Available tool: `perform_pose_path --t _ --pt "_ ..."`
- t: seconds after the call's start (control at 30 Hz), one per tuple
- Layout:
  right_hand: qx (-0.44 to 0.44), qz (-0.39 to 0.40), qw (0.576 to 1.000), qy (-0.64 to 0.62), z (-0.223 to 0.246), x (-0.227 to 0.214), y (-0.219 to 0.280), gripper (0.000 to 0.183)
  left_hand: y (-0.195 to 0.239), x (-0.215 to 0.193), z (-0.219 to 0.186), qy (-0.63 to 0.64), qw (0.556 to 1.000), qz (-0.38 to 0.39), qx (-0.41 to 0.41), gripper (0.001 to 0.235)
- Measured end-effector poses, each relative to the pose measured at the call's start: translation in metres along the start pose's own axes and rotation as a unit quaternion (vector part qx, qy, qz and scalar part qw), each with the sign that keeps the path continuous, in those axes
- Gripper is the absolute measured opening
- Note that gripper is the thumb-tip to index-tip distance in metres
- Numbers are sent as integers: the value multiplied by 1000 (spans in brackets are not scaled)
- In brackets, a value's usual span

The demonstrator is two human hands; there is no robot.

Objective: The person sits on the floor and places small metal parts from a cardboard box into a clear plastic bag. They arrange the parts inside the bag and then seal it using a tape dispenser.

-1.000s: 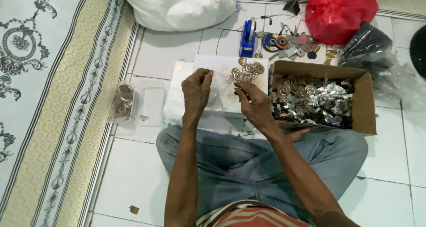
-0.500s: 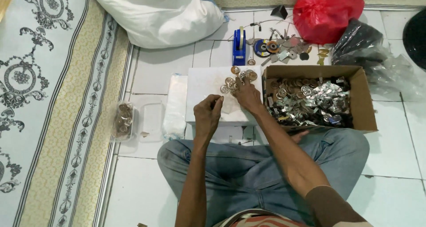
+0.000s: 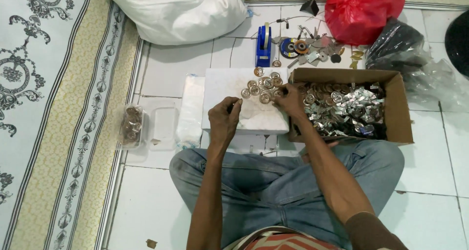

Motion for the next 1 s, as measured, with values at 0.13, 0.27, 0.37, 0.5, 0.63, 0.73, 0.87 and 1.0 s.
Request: perform_pose_path --t 0.13,0.27,0.37,0.5,0.63,0.73,0.87,1.0 --pt "-16 -1 1000 8 1 4 -9 44 0 3 -1 3 1000 -2 -5 15" --pt "-123 62 980 141 24 36 -7 50 0 1 0 8 1000 -6 -7 15" --pt "-119 64 975 178 27 38 -4 48 0 -3 1 6 1000 -10 -6 14" --pt "-118 21 969 216 26 33 -3 45 0 -6 1 3 1000 -11 2 14" --pt "-139 -14 971 196 18 29 12 32 -1 -4 0 6 1000 -13 6 13" --pt "-52 -11 999 -12 23 8 34 26 0 -2 2 4 1000 -10 6 12" --pt "82 11 952 -294 -8 29 34 27 0 1 3 19 1000 -6 5 12" --pt "197 44 820 -535 -39 60 25 22 0 1 2 9 1000 -6 4 13"
Point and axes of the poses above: each hand's wrist, its own y-axis away from the middle knuckle, its own x-axis out of the palm, z = x × y, the point moved 8 cm from there along -y, towards the middle knuckle, and after that the axes turned 15 degrees about y, right-handed, at the moved point
